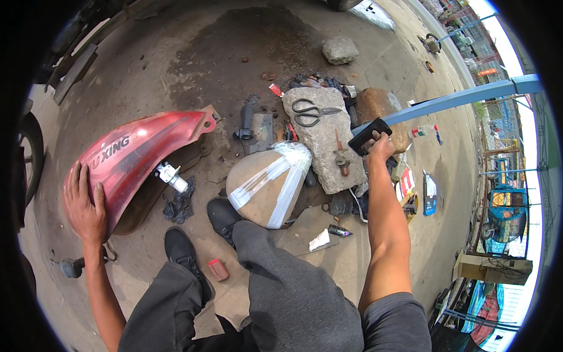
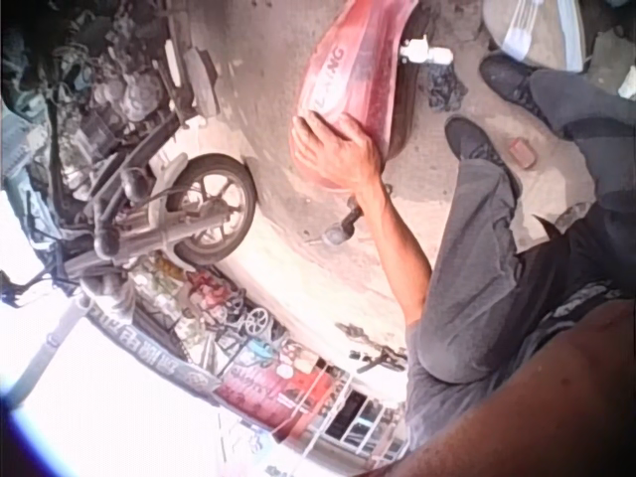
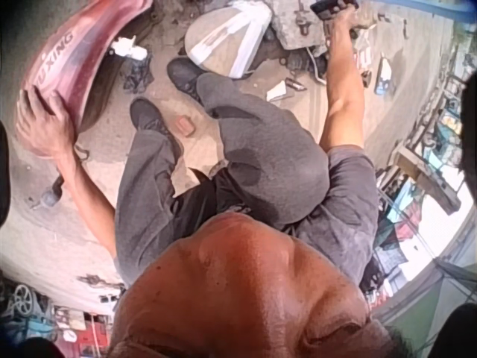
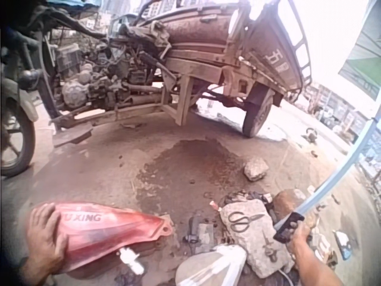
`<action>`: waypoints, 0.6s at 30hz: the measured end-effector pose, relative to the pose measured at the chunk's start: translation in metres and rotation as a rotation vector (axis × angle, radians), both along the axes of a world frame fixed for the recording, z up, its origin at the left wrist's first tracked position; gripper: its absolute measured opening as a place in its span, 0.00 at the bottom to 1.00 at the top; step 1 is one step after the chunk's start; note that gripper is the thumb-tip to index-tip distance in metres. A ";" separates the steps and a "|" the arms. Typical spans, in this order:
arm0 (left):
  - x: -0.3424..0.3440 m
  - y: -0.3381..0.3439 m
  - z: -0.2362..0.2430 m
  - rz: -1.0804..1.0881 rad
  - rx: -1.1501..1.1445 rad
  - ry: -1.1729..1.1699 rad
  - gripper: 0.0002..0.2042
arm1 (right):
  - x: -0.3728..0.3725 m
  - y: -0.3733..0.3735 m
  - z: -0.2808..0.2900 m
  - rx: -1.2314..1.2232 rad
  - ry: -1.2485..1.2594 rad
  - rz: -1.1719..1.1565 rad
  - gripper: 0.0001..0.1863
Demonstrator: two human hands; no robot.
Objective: The person sits on the ground and uses a small tool to adjust a white component attached to a red motorcycle fender. The person repeatedly tightens or loosens a screw on the component while holding the fender steady.
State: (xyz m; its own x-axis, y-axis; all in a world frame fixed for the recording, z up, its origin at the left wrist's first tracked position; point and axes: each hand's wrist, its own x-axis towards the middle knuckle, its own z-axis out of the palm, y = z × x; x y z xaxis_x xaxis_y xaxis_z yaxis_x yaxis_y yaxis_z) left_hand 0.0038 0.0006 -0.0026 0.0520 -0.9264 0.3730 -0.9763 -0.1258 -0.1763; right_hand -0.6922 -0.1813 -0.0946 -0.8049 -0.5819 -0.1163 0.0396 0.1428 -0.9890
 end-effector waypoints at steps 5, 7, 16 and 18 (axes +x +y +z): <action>0.000 0.000 0.000 -0.004 0.002 0.004 0.25 | -0.001 0.011 -0.016 0.033 -0.046 -0.053 0.12; -0.002 0.000 0.001 0.001 0.004 0.000 0.24 | -0.004 0.014 -0.024 0.067 -0.048 -0.048 0.12; -0.001 0.000 0.001 0.004 0.001 -0.003 0.25 | -0.005 0.023 -0.033 0.105 -0.088 -0.031 0.11; 0.000 0.000 0.001 0.000 0.001 -0.004 0.25 | -0.003 0.026 -0.033 0.107 -0.090 -0.025 0.11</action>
